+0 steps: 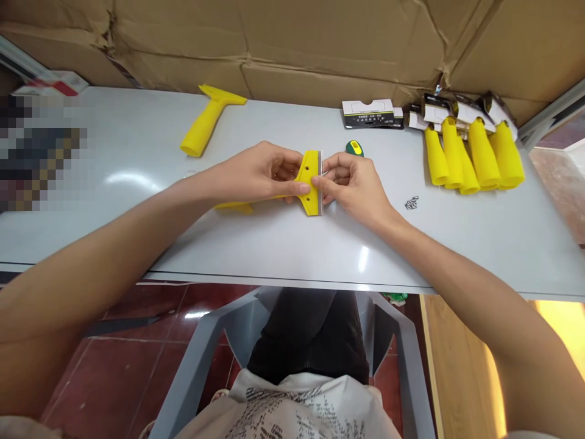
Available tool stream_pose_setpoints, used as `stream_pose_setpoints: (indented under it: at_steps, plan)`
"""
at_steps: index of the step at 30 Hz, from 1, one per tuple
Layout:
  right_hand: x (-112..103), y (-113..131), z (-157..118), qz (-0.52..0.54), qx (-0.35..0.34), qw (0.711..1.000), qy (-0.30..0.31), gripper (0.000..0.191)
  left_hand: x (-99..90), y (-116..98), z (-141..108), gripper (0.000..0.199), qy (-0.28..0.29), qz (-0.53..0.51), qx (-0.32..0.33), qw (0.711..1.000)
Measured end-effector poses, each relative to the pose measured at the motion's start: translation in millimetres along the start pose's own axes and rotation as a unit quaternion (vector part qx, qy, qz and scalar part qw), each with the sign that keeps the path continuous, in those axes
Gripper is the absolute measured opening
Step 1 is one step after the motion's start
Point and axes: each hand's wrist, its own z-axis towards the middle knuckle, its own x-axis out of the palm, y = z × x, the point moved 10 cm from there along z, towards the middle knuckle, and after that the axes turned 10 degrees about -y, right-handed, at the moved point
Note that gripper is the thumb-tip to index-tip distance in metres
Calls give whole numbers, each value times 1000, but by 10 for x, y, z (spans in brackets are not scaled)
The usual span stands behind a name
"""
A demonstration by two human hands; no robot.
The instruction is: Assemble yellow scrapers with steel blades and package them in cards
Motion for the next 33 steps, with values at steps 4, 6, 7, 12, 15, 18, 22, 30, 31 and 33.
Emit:
stream_pose_setpoints:
  at_steps: [4, 6, 7, 12, 15, 18, 22, 30, 31, 33]
  plan:
    - [-67, 110, -23, -13, -41, 999, -24, 39, 44, -46, -58, 27, 8, 9, 6, 1000]
    - [-78, 133, -39, -15, -45, 999, -24, 41, 40, -68, -77, 30, -4, 12, 10, 1000]
    - [-79, 139, -48, -16, -45, 999, -21, 42, 53, -79, -86, 31, -1, 11, 11, 1000]
    - [-93, 140, -79, -9, -43, 999, -17, 46, 110, -116, -101, 34, 34, -5, 4, 999]
    - [-91, 158, -95, 0, -45, 999, -16, 44, 97, -130, -100, 33, 40, -6, -6, 999]
    - [-97, 210, -114, 1, -60, 998, -23, 42, 89, -152, -104, 32, 45, -17, -10, 999]
    - [-97, 256, -140, 1, -67, 997, -28, 41, 83, -168, -108, 31, 46, -24, -6, 999]
    - [-117, 224, -145, -20, -39, 999, -33, 33, 74, -156, -97, 28, 36, -33, -13, 999]
    - [-116, 219, -143, -18, -36, 999, -32, 31, 72, -155, -95, 27, 34, -33, -14, 999]
    - [-108, 208, -142, -16, -30, 999, -26, 26, 70, -150, -92, 26, 34, -31, -17, 999]
